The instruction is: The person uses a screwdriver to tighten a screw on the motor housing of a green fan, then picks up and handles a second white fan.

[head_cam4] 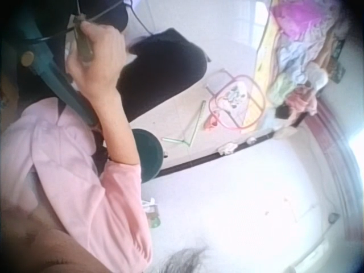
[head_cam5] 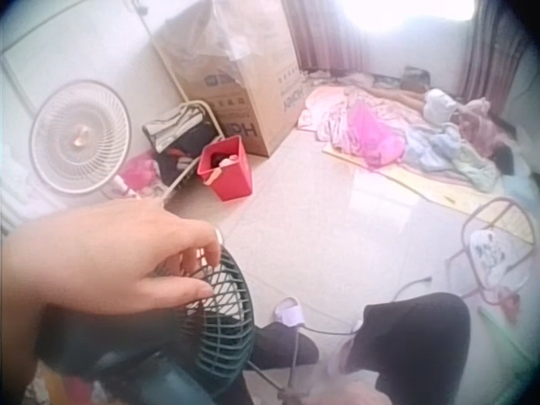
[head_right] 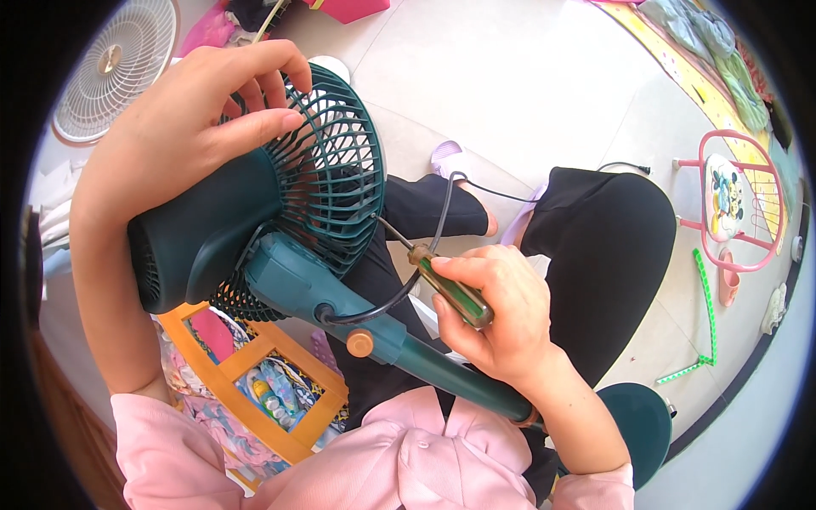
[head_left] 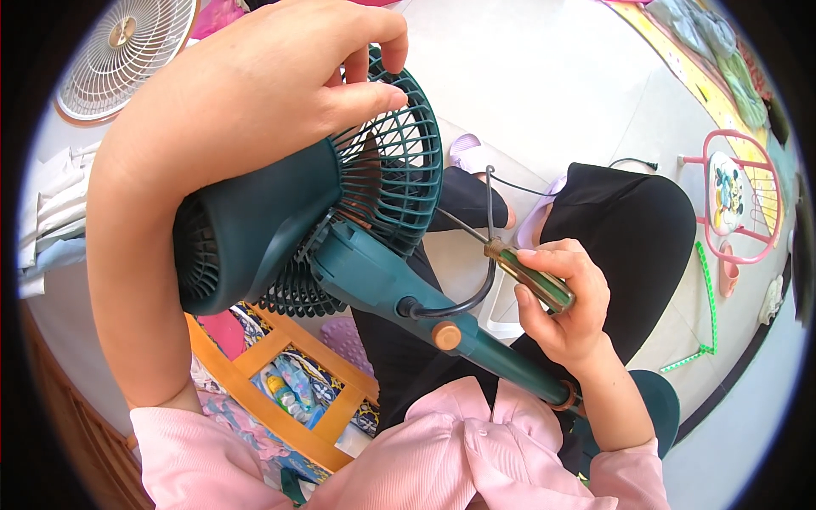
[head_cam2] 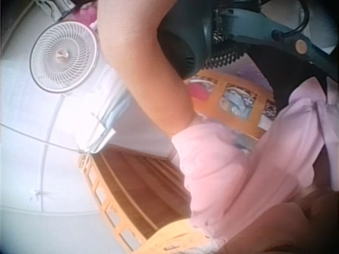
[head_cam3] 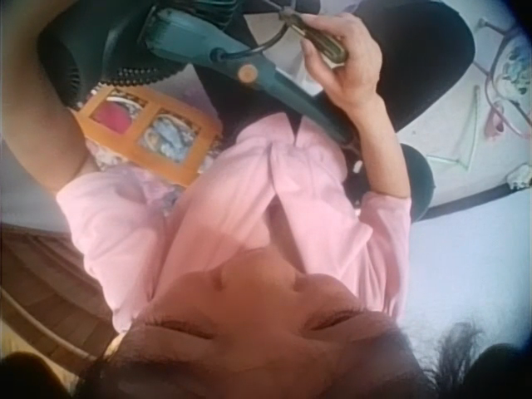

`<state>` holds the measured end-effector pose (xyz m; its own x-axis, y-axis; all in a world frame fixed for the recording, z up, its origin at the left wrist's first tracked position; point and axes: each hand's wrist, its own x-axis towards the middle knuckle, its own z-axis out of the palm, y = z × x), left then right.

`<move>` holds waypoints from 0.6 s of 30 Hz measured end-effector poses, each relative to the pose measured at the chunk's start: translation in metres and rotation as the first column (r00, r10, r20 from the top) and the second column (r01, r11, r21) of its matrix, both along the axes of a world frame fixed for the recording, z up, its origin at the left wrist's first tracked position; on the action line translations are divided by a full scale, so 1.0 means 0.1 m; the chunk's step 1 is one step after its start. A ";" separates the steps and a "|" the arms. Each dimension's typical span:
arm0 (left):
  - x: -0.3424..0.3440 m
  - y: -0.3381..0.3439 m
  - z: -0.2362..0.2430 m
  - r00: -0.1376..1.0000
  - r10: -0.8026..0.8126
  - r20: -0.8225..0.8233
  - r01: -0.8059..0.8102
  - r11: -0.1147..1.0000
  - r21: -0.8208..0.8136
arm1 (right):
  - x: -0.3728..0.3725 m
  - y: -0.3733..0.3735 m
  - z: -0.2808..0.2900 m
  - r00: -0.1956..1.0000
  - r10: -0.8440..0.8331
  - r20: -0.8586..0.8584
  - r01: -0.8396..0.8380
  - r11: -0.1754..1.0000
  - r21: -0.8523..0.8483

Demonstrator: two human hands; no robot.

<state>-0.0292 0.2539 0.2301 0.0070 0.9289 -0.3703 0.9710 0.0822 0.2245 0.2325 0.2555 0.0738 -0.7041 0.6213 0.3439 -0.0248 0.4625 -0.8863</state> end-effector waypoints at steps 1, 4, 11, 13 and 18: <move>0.00 0.00 0.00 1.000 -0.002 0.000 0.002 1.000 0.000 | -0.01 0.00 0.00 1.000 0.000 -0.001 0.000 1.000 -0.007; -0.02 0.00 -0.02 1.000 -0.014 0.007 0.014 1.000 0.023 | -0.01 -0.02 -0.01 1.000 0.008 0.004 -0.007 1.000 -0.013; -0.04 0.00 -0.02 0.999 -0.018 0.040 0.018 1.000 0.016 | -0.02 -0.02 0.00 1.000 0.022 0.013 -0.021 1.000 -0.008; -0.04 -0.01 -0.03 0.999 -0.020 0.040 0.020 1.000 0.016 | -0.03 -0.02 -0.01 1.000 0.018 0.011 -0.018 1.000 0.006; -0.05 0.00 -0.04 0.999 -0.032 0.040 0.031 0.999 0.033 | -0.04 -0.01 -0.01 1.000 0.022 0.015 -0.022 1.000 0.009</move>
<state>-0.0345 0.2536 0.2259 0.0509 0.9394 -0.3391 0.9630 0.0437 0.2658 0.2289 0.2543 0.0732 -0.7226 0.6027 0.3384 -0.0213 0.4699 -0.8824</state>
